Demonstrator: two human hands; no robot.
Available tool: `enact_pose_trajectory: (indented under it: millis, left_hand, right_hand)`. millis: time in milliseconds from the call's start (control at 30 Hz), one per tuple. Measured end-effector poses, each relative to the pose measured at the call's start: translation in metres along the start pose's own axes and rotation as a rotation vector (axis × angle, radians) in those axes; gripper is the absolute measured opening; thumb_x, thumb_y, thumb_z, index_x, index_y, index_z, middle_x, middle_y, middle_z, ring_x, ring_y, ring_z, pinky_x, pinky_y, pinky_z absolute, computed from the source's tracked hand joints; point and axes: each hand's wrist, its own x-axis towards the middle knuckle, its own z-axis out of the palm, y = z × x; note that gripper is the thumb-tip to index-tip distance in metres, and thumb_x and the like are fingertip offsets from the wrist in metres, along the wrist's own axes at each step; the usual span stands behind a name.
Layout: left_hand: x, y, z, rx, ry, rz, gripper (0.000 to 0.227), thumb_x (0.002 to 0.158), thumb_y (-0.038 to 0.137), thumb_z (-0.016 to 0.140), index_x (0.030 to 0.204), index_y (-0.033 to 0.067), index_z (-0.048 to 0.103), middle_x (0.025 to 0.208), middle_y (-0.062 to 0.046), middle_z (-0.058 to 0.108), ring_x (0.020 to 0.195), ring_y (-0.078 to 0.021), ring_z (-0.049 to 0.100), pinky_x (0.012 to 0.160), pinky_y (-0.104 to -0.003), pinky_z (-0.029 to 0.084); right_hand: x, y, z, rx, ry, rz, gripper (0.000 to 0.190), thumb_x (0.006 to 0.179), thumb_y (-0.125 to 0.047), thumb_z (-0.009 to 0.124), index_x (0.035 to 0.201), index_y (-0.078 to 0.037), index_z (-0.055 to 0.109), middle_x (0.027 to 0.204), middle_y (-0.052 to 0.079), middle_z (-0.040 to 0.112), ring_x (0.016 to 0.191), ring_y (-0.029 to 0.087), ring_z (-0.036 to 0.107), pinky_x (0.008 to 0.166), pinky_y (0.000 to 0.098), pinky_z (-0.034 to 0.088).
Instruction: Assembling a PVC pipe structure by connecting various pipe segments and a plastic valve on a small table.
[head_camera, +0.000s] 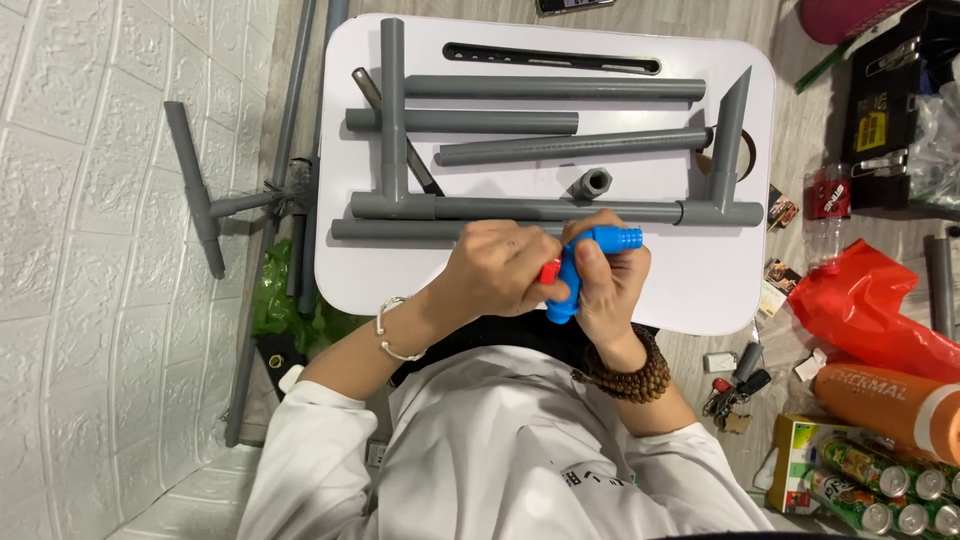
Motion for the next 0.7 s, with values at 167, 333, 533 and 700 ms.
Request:
enact_pose_trajectory:
  millis: [167, 333, 533, 700]
  left_hand:
    - [0.002, -0.001, -0.005, -0.105, -0.073, -0.207, 0.049, 0.113, 0.047, 0.036, 0.082, 0.0138, 0.055, 0.053, 0.003, 0.04, 0.038, -0.0153, 0.052, 0.045, -0.024, 0.049]
    - [0.01, -0.003, -0.013, -0.376, -0.149, -0.406, 0.044, 0.114, 0.032, 0.041, 0.079, 0.0113, 0.057, 0.048, -0.002, 0.048, 0.036, -0.0188, 0.051, 0.044, -0.026, 0.048]
    - [0.0, -0.005, -0.014, -0.476, -0.26, -0.509, 0.042, 0.114, 0.023, 0.042, 0.078, 0.0074, 0.056, 0.048, -0.009, 0.053, 0.04, -0.0257, 0.054, 0.048, -0.03, 0.049]
    - [0.002, 0.0, -0.025, -0.413, -0.241, -0.382, 0.036, 0.111, 0.041, 0.047, 0.096, 0.0118, 0.062, 0.056, 0.0, 0.056, 0.044, -0.0175, 0.056, 0.051, -0.026, 0.053]
  right_hand:
    - [0.004, 0.015, -0.012, -0.22, -0.019, -0.141, 0.034, 0.105, -0.023, 0.064, 0.086, 0.005, 0.066, 0.063, 0.01, 0.056, 0.046, 0.013, 0.045, 0.046, 0.028, 0.038]
    - [-0.004, 0.031, -0.023, -0.269, -0.112, -0.265, 0.03, 0.101, -0.019, 0.068, 0.088, 0.008, 0.067, 0.06, 0.012, 0.056, 0.042, 0.021, 0.047, 0.045, 0.0292, 0.043]
    - [0.002, 0.034, -0.021, -0.275, -0.236, -0.388, 0.026, 0.094, -0.018, 0.078, 0.085, 0.005, 0.067, 0.059, 0.01, 0.058, 0.04, 0.027, 0.053, 0.046, 0.0314, 0.049]
    - [-0.001, 0.032, -0.036, -0.134, -0.27, -0.271, 0.046, 0.089, -0.031, 0.086, 0.094, 0.012, 0.07, 0.073, 0.02, 0.067, 0.06, 0.033, 0.068, 0.06, 0.0412, 0.058]
